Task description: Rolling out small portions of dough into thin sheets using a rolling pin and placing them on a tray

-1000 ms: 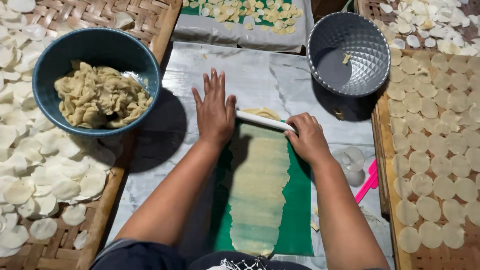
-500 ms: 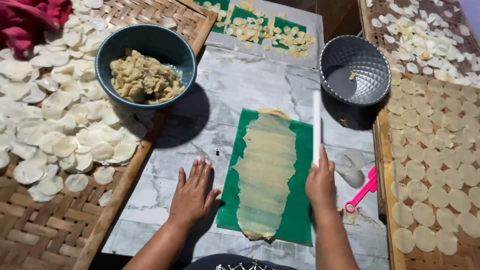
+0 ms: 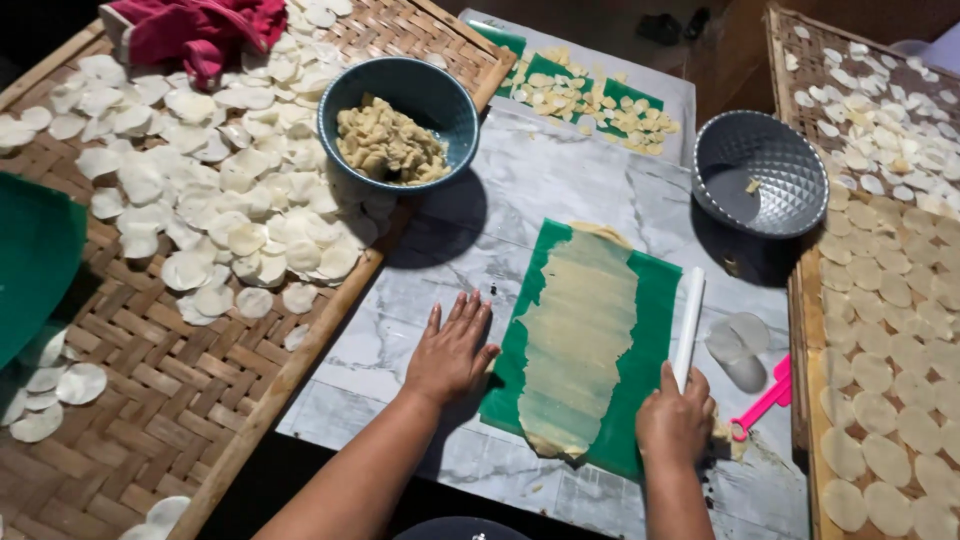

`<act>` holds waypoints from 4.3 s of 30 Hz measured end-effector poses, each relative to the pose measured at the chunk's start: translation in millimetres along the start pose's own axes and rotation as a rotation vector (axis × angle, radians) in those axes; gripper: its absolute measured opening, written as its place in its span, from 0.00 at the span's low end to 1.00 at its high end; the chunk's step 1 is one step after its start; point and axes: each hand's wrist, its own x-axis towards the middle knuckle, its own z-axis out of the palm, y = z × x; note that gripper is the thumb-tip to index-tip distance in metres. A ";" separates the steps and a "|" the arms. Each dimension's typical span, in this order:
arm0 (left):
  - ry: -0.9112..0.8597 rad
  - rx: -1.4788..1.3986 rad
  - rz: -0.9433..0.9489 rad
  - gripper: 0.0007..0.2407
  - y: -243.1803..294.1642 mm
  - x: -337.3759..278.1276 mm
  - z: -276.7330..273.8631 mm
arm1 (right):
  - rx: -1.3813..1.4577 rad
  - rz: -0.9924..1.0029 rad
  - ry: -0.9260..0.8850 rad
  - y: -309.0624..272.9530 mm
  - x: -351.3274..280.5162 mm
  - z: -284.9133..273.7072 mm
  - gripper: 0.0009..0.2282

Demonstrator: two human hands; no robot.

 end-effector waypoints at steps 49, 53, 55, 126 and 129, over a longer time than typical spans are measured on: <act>-0.157 0.233 -0.300 0.17 -224.8 253.6 -100.0 | 0.687 -0.421 -0.346 -460.6 240.3 46.5 0.09; -0.188 0.218 -0.321 0.18 -224.0 254.1 -102.9 | 1.210 -0.030 -0.513 -460.7 241.7 29.8 0.11; -0.202 0.213 -0.324 0.19 -220.4 255.5 -107.1 | 1.414 0.053 -0.598 -452.2 245.7 26.8 0.13; 0.124 -1.240 -0.079 0.26 60.3 58.1 -43.1 | 1.454 -0.403 -0.503 -222.0 -27.7 -128.8 0.36; 0.023 -1.291 -0.034 0.26 115.4 13.9 -15.0 | 1.463 -0.293 -0.505 -195.7 -32.1 -107.6 0.35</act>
